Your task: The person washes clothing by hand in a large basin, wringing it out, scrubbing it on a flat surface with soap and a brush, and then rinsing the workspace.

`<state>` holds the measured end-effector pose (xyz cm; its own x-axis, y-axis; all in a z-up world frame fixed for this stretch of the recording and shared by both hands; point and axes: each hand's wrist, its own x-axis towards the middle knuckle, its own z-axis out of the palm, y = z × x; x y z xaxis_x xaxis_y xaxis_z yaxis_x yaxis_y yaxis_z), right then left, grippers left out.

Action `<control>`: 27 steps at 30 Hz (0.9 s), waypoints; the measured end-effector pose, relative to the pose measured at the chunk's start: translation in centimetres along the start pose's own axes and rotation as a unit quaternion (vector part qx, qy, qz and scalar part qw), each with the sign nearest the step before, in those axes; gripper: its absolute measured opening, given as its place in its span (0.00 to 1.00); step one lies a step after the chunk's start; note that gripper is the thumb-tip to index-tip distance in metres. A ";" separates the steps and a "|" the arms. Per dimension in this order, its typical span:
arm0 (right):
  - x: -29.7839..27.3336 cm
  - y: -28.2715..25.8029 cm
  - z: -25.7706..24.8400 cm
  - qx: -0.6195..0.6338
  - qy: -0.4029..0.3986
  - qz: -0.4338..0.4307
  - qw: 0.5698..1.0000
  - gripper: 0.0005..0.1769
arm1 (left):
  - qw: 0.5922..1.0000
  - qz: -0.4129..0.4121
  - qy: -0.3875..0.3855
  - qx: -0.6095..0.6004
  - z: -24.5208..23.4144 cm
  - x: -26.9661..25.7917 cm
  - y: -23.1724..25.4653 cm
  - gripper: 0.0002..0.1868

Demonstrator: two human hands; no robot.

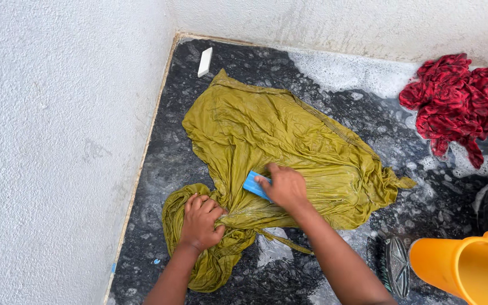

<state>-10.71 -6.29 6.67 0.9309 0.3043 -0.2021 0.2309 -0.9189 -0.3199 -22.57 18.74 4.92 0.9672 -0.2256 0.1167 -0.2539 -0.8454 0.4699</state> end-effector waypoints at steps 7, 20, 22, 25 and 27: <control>0.6 0.7 -0.9 -0.123 -0.080 -0.052 0.988 0.18 | 1.000 -0.004 -0.007 0.007 0.6 0.0 -0.6 0.12; -4.4 -1.8 1.5 0.065 -0.023 0.020 0.997 0.24 | 0.999 0.010 0.002 0.051 1.5 0.1 -1.2 0.12; -9.4 -4.2 2.4 -0.016 0.084 -0.187 0.979 0.22 | 0.998 0.007 0.000 0.056 1.6 0.2 -1.0 0.12; -8.2 2.0 1.3 -0.077 -0.015 0.030 0.996 0.22 | 0.998 0.012 0.007 0.060 1.4 0.1 -0.9 0.12; -7.2 9.3 -1.3 -0.083 0.064 0.182 0.978 0.21 | 0.998 0.012 0.013 0.062 1.5 0.1 -0.7 0.12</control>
<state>-14.87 -17.37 6.32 0.9854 -0.0750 -0.1529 -0.0896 -0.9918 -0.0908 -22.34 18.58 3.26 0.9602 -0.2358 0.1494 -0.2747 -0.8938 0.3544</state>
